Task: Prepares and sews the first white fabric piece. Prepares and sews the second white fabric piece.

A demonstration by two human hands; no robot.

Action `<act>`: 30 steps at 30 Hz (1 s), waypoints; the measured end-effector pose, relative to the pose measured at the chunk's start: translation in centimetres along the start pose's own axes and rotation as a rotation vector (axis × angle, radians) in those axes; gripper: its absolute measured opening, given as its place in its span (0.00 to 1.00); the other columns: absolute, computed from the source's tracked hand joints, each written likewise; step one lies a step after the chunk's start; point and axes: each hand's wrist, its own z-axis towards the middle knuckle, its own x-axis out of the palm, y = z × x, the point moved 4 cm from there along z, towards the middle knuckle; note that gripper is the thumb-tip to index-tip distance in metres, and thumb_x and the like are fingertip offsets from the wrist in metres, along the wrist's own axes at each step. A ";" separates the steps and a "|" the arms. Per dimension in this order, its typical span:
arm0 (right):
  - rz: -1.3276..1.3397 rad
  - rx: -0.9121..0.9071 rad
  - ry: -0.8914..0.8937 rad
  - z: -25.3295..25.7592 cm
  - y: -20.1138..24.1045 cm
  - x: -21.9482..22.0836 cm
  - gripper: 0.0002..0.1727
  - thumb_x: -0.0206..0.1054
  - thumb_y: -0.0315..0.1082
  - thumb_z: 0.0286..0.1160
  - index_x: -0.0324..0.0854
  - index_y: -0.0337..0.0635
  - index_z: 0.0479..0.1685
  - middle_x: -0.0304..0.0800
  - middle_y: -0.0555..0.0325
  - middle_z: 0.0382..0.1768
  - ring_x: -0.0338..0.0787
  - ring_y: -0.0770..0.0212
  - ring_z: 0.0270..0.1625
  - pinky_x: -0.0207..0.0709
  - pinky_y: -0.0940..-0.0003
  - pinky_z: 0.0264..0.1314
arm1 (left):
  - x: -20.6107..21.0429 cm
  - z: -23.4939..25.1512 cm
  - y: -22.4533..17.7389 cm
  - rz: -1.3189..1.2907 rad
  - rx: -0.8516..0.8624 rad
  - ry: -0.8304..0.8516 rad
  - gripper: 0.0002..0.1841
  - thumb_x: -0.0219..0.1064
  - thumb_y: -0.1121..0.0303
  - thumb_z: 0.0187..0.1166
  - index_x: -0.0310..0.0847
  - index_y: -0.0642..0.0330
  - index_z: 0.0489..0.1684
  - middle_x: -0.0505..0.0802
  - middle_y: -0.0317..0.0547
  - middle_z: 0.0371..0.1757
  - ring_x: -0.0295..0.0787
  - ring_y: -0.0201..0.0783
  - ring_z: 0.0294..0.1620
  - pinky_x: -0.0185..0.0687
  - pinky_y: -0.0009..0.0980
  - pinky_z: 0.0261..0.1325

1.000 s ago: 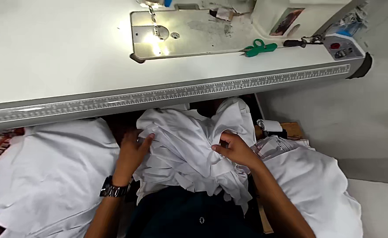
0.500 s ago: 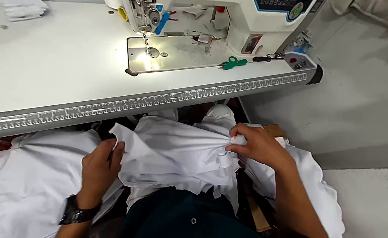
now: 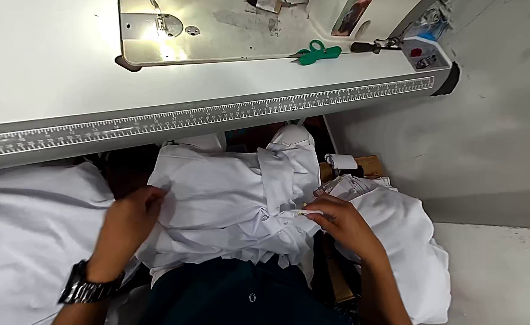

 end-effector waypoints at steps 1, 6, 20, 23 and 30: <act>-0.009 -0.015 -0.013 -0.5 0.6 0.0 0.08 0.70 0.38 0.80 0.93 0.52 0.50 0.91 0.68 0.45 0.90 0.73 0.48 0.88 0.71 0.54 | -1.5 0.0 -0.4 0.056 -0.023 -0.054 0.12 0.60 0.71 0.86 0.86 0.71 0.53 0.91 0.71 0.38 0.89 0.73 0.37 0.77 0.77 0.39; -0.163 -0.101 -0.054 -2.0 2.7 2.7 0.14 0.64 0.31 0.81 0.94 0.59 0.52 0.88 0.62 0.51 0.88 0.66 0.51 0.88 0.66 0.51 | -4.2 1.2 -7.0 0.078 0.034 -0.169 0.16 0.57 0.69 0.88 0.82 0.76 0.58 0.88 0.77 0.54 0.87 0.76 0.55 0.78 0.74 0.56; -0.371 -0.088 -0.293 -4.8 2.3 3.4 0.10 0.67 0.37 0.82 0.93 0.53 0.52 0.85 0.60 0.37 0.86 0.62 0.42 0.82 0.68 0.40 | 8.5 5.9 -25.2 -0.601 0.674 0.413 0.13 0.64 0.61 0.85 0.85 0.56 0.30 0.82 0.33 0.19 0.76 0.28 0.20 0.74 0.30 0.25; -0.385 -0.093 -0.333 -4.5 1.0 4.2 0.10 0.66 0.36 0.81 0.94 0.53 0.50 0.85 0.60 0.38 0.86 0.61 0.45 0.82 0.67 0.43 | 11.8 6.0 -26.9 -0.740 0.743 0.776 0.17 0.54 0.65 0.92 0.90 0.63 0.50 0.96 0.40 0.40 0.93 0.28 0.41 0.89 0.31 0.51; -0.352 -0.078 -0.366 -5.0 -1.0 5.4 0.11 0.65 0.40 0.83 0.93 0.59 0.53 0.86 0.59 0.54 0.83 0.58 0.62 0.79 0.62 0.65 | 7.3 3.6 -19.8 -0.526 0.619 0.374 0.13 0.60 0.63 0.86 0.88 0.56 0.57 0.93 0.37 0.49 0.90 0.30 0.48 0.89 0.32 0.52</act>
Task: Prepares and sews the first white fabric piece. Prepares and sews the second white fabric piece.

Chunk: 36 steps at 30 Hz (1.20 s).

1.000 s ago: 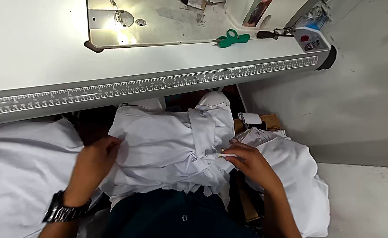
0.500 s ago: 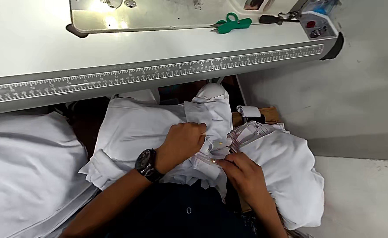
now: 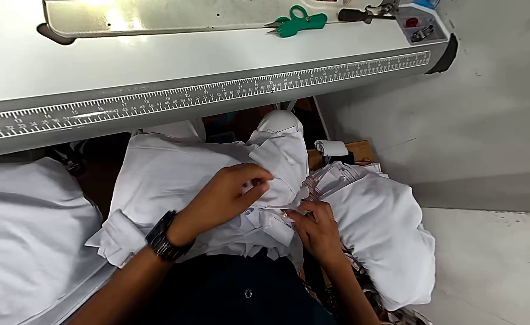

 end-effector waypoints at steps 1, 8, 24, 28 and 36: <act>0.010 -0.007 -0.008 -0.2 0.3 0.3 0.11 0.66 0.42 0.83 0.93 0.60 0.53 0.86 0.58 0.59 0.81 0.57 0.68 0.77 0.60 0.71 | -0.2 -1.4 0.1 0.063 0.014 -0.053 0.11 0.64 0.64 0.82 0.90 0.56 0.53 0.92 0.37 0.46 0.89 0.30 0.47 0.89 0.32 0.52; 0.082 -0.038 -0.064 0.1 1.3 1.9 0.12 0.64 0.37 0.85 0.92 0.51 0.55 0.87 0.57 0.71 0.80 0.53 0.79 0.75 0.53 0.81 | 3.0 -6.6 1.0 0.269 0.064 -0.236 0.09 0.66 0.66 0.81 0.92 0.56 0.48 0.92 0.40 0.49 0.88 0.35 0.54 0.86 0.33 0.59; 0.079 -0.250 -0.226 2.3 1.0 -3.6 0.06 0.79 0.35 0.71 0.90 0.43 0.34 0.94 0.58 0.47 0.91 0.58 0.60 0.84 0.59 0.71 | 4.4 -7.2 -0.4 0.437 0.362 -0.471 0.04 0.67 0.68 0.79 0.88 0.54 0.42 0.89 0.43 0.45 0.86 0.41 0.49 0.82 0.36 0.52; 0.204 -0.226 -0.206 2.9 0.9 -3.2 0.07 0.79 0.36 0.71 0.90 0.42 0.37 0.94 0.58 0.48 0.91 0.59 0.61 0.84 0.60 0.72 | 4.2 -7.6 -0.7 0.367 0.395 -0.481 0.02 0.65 0.70 0.80 0.84 0.55 0.42 0.89 0.45 0.51 0.85 0.38 0.45 0.82 0.31 0.47; 0.203 -0.222 -0.111 2.8 0.4 -2.6 0.05 0.78 0.33 0.71 0.91 0.42 0.38 0.94 0.57 0.49 0.90 0.58 0.64 0.83 0.61 0.73 | 4.7 -6.7 1.6 -0.153 0.072 -0.272 0.15 0.72 0.62 0.80 0.83 0.62 0.56 0.89 0.43 0.56 0.90 0.29 0.50 0.92 0.26 0.54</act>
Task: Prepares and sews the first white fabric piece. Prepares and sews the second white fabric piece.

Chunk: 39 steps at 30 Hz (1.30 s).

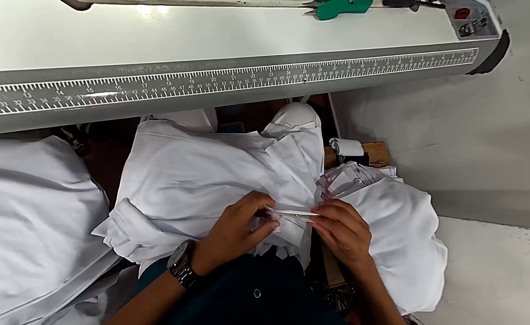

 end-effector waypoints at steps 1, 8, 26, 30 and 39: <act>0.001 -0.003 0.005 -0.1 -0.1 0.1 0.05 0.78 0.32 0.71 0.91 0.41 0.38 0.94 0.57 0.49 0.90 0.58 0.63 0.83 0.62 0.72 | 0.1 0.1 0.2 0.007 -0.022 0.012 0.19 0.74 0.59 0.79 0.83 0.62 0.59 0.89 0.43 0.57 0.90 0.29 0.52 0.92 0.27 0.55; -0.077 -0.092 0.028 -0.4 0.5 -0.1 0.05 0.79 0.31 0.70 0.89 0.41 0.36 0.93 0.56 0.48 0.90 0.56 0.63 0.83 0.58 0.73 | 0.5 0.7 0.6 0.117 -0.058 -0.037 0.06 0.73 0.67 0.77 0.93 0.57 0.45 0.90 0.39 0.52 0.88 0.26 0.50 0.88 0.20 0.53; 0.518 0.242 -0.052 0.0 -1.0 2.9 0.04 0.77 0.32 0.73 0.93 0.41 0.36 0.95 0.56 0.51 0.90 0.57 0.63 0.84 0.60 0.71 | -2.2 0.7 -5.2 0.364 0.244 -0.124 0.07 0.64 0.69 0.84 0.89 0.53 0.43 0.92 0.38 0.52 0.84 0.39 0.65 0.75 0.42 0.74; 0.573 0.223 -0.110 1.6 1.0 0.1 0.06 0.80 0.38 0.70 0.91 0.46 0.33 0.94 0.62 0.45 0.91 0.59 0.59 0.86 0.60 0.67 | -4.1 0.7 -6.6 0.151 0.123 -0.128 0.05 0.64 0.67 0.85 0.87 0.53 0.44 0.91 0.35 0.51 0.88 0.28 0.56 0.87 0.25 0.61; 0.391 0.407 0.286 0.7 -1.1 -0.2 0.10 0.79 0.33 0.68 0.83 0.46 0.41 0.90 0.66 0.39 0.90 0.72 0.42 0.87 0.74 0.44 | -1.3 1.4 -0.7 -0.161 -0.115 -0.042 0.04 0.69 0.75 0.76 0.87 0.57 0.42 0.94 0.37 0.48 0.92 0.31 0.47 0.92 0.28 0.49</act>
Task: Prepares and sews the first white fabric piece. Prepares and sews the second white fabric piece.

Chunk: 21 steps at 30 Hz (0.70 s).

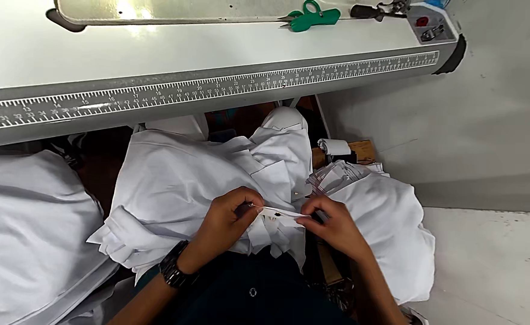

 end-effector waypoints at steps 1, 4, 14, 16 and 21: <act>-0.025 0.028 0.047 0.2 -1.0 0.6 0.13 0.78 0.33 0.69 0.84 0.45 0.50 0.90 0.66 0.39 0.90 0.72 0.42 0.87 0.74 0.46 | 0.4 -0.1 0.6 0.013 -0.004 0.000 0.04 0.69 0.76 0.76 0.88 0.57 0.42 0.94 0.37 0.48 0.92 0.31 0.48 0.92 0.28 0.50; -0.095 0.023 0.121 1.3 -0.7 1.9 0.23 0.77 0.39 0.71 0.85 0.45 0.66 0.88 0.65 0.41 0.87 0.71 0.44 0.86 0.72 0.48 | 0.6 -0.4 0.4 0.053 0.015 0.000 0.05 0.68 0.78 0.75 0.89 0.58 0.41 0.93 0.37 0.49 0.92 0.30 0.50 0.92 0.26 0.52; -0.159 -0.221 -0.120 4.3 2.2 5.0 0.05 0.73 0.33 0.78 0.92 0.42 0.40 0.90 0.60 0.38 0.89 0.69 0.41 0.86 0.75 0.44 | -0.2 -0.4 -0.2 0.039 -0.001 -0.125 0.05 0.69 0.77 0.75 0.88 0.58 0.42 0.93 0.38 0.50 0.91 0.32 0.52 0.91 0.30 0.56; -0.162 -0.209 -0.151 4.1 2.1 4.9 0.05 0.72 0.32 0.79 0.91 0.41 0.41 0.90 0.59 0.39 0.89 0.70 0.41 0.86 0.77 0.44 | -1.4 -1.0 -1.1 0.158 0.016 -0.219 0.07 0.69 0.72 0.77 0.87 0.59 0.48 0.92 0.40 0.52 0.90 0.33 0.52 0.90 0.31 0.55; -0.200 -0.186 -0.116 4.3 2.6 4.0 0.06 0.71 0.33 0.80 0.90 0.40 0.41 0.89 0.60 0.41 0.88 0.72 0.40 0.86 0.79 0.42 | -0.5 -4.3 -2.2 0.384 -0.075 -0.131 0.18 0.74 0.49 0.77 0.84 0.55 0.43 0.86 0.33 0.31 0.78 0.24 0.22 0.79 0.22 0.24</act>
